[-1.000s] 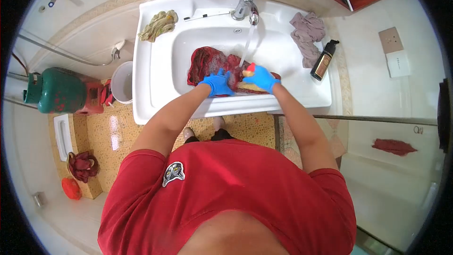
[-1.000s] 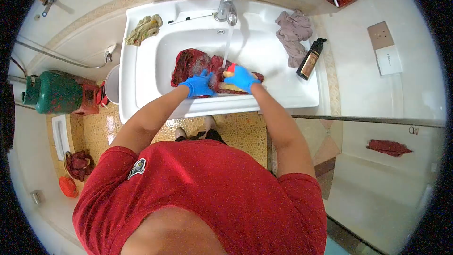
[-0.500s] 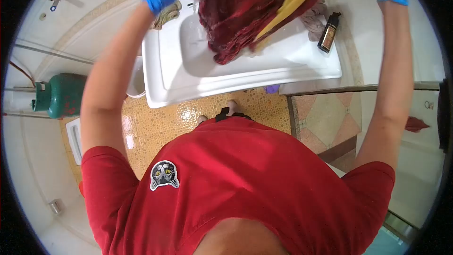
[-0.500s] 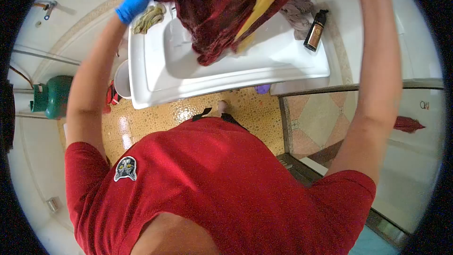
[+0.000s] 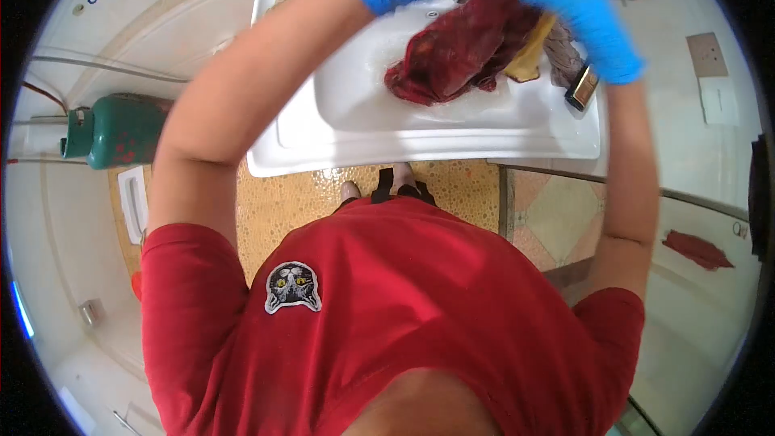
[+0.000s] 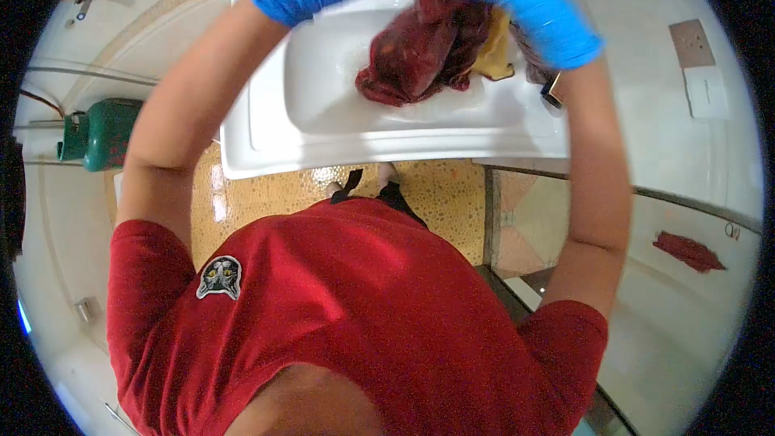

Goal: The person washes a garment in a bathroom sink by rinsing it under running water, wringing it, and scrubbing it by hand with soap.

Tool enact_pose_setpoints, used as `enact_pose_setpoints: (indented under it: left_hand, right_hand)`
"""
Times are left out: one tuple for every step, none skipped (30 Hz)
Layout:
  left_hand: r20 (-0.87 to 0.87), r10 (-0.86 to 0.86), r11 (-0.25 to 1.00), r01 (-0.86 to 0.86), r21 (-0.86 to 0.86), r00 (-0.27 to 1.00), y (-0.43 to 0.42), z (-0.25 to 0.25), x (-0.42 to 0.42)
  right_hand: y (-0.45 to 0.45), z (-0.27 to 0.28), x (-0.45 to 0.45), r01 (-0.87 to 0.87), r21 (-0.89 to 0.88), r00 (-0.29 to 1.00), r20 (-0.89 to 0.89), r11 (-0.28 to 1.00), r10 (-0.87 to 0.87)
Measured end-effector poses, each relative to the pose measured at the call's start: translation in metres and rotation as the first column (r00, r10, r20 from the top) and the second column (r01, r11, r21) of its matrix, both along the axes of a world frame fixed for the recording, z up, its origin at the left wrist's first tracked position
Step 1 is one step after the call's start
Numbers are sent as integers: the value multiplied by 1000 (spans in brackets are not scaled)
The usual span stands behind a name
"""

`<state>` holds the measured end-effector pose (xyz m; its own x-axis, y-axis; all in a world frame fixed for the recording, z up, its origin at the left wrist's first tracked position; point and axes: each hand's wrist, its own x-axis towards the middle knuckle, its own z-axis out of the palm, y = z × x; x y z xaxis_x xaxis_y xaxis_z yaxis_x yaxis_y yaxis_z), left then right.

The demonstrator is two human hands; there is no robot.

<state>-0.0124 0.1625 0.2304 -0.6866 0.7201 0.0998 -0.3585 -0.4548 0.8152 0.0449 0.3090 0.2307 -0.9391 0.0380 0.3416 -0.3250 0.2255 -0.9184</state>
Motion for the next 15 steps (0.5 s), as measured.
enact_pose_setpoints:
  left_hand:
    - [-303, -76, 962, -11, -274, 950, -6, -30, -3]
    - [-543, -230, 853, -102, -513, 808, -15, -68, -6]
    - [-608, -294, 768, -197, -609, 737, -20, -106, -4]
    - [-658, -366, 672, -303, -676, 658, -25, -140, -5]
    - [-452, -524, 471, -197, -860, 722, -36, -162, -9]
    - [-503, -552, 347, -365, -864, 665, -48, -215, -9]
    - [-501, -485, 311, -395, -865, 716, -61, -236, 3]
    - [-499, -331, 335, -395, -855, 801, -73, -247, 18]
    - [-384, -280, 406, -254, -878, 880, -82, -256, 22]
    - [-369, -278, 396, -244, -885, 887, -89, -267, 28]
    - [-353, -277, 386, -234, -893, 894, -94, -277, 36]
    - [-339, -274, 377, -224, -899, 900, -97, -284, 42]
    - [-325, -294, 350, -215, -912, 899, -99, -288, 44]
    - [-328, -249, 351, -231, -907, 911, -101, -293, 49]
    - [-335, -200, 354, -251, -901, 921, -104, -298, 54]
  right_hand:
    - [12, -38, 4, -122, 274, 987, 132, 954, 89]
    - [16, -90, -8, -144, 248, 981, 160, 958, 106]
    - [20, -143, -20, -163, 223, 975, 187, 961, 122]
    - [24, -194, -32, -181, 197, 967, 215, 964, 138]
    - [26, -247, -38, -163, 482, 985, 30, 861, 170]
    - [19, -268, -32, -280, 697, 826, 525, 661, -204]
    - [17, -309, -25, -315, 713, 848, 508, 626, -151]
    - [13, -337, -19, -351, 729, 865, 493, 587, -94]
    - [-4, -332, -7, -344, 812, 909, 413, 472, -48]
    - [-24, -321, 4, -322, 880, 941, 339, 349, 14]
    - [-39, -310, 1, -458, 833, 877, 481, 310, 3]
    - [-48, -317, -2, -462, 844, 871, 490, 275, -42]
    - [-57, -319, -6, -462, 854, 865, 493, 240, -88]
    - [-65, -319, -8, -461, 864, 861, 491, 205, -134]
    - [-69, -317, -13, -489, 857, 843, 513, 163, -163]
